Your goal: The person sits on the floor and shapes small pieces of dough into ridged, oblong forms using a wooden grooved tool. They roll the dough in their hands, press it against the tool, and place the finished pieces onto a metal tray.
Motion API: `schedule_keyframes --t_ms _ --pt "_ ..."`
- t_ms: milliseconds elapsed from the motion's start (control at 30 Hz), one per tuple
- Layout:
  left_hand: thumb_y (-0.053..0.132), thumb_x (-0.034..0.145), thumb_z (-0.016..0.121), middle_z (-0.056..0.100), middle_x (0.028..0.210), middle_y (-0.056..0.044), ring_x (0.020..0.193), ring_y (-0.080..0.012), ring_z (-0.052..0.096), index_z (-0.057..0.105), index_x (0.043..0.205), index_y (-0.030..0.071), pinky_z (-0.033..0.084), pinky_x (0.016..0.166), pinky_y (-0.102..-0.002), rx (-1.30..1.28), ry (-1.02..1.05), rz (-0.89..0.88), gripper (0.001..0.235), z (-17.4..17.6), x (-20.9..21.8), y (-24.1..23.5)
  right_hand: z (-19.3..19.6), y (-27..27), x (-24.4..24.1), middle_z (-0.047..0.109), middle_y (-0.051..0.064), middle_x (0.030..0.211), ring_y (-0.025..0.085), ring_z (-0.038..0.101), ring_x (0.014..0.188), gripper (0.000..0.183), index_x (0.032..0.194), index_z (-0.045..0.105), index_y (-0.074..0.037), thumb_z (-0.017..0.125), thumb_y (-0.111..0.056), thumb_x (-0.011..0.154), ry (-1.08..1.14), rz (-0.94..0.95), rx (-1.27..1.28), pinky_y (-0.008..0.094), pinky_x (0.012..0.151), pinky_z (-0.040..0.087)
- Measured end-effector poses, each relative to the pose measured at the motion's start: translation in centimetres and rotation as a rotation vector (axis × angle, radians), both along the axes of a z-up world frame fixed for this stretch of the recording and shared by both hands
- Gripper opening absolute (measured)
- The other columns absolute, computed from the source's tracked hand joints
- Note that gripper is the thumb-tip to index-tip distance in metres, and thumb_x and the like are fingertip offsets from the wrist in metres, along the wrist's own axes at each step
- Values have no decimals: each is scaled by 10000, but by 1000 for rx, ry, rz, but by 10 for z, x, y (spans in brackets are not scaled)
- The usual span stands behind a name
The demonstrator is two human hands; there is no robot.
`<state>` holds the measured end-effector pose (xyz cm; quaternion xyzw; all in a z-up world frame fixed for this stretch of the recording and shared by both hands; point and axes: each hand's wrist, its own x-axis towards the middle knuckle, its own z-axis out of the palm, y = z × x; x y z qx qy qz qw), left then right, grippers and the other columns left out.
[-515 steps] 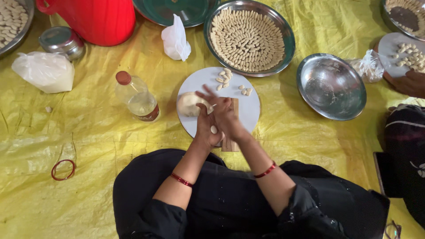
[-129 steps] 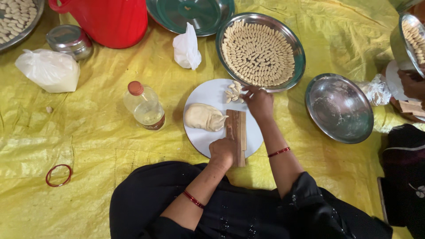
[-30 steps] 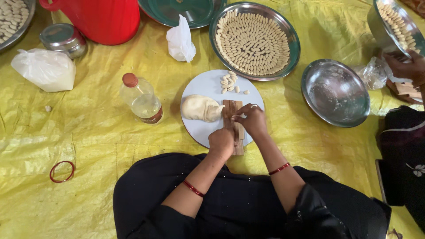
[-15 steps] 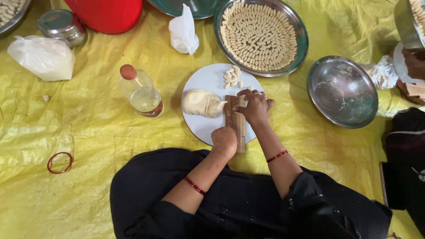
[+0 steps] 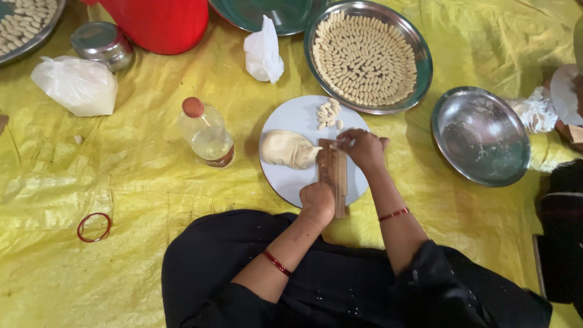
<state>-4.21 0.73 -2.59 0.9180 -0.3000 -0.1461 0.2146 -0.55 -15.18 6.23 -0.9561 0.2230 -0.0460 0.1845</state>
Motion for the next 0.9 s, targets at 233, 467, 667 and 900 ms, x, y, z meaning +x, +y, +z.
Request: schedule_keyframes --t_ms 233,467,667,900 --pt "98 866 625 769 842 -118 773 -264 748 203 1576 -155 570 604 -375 153 106 -46 864 38 1 4 20 3 7 758 -32 854 173 717 795 276 1010 797 -213 855 -365 787 -101 10 30 396 861 421" --pt "84 883 640 755 866 -137 780 -244 744 51 1583 -150 580 603 -358 247 186 -128 945 51 11 3 15 -31 22 758 66 1005 247 715 895 318 1111 767 -144 834 -171 801 -273 36 30 387 809 558" --pt "86 894 629 753 906 -109 841 -267 737 752 996 106 588 691 -399 -22 -98 -65 162 42 15 12 -5 -20 2 732 129 1039 307 691 976 231 1019 814 -129 842 -143 790 -164 64 -116 418 852 552" --pt "557 982 445 643 1121 -178 1004 -287 661 571 1376 27 581 892 -447 -1146 1313 295 672 73 40 7 55 29 -56 783 87 1014 240 747 938 250 1072 777 -139 830 -244 851 -218 -146 460 340 821 588"
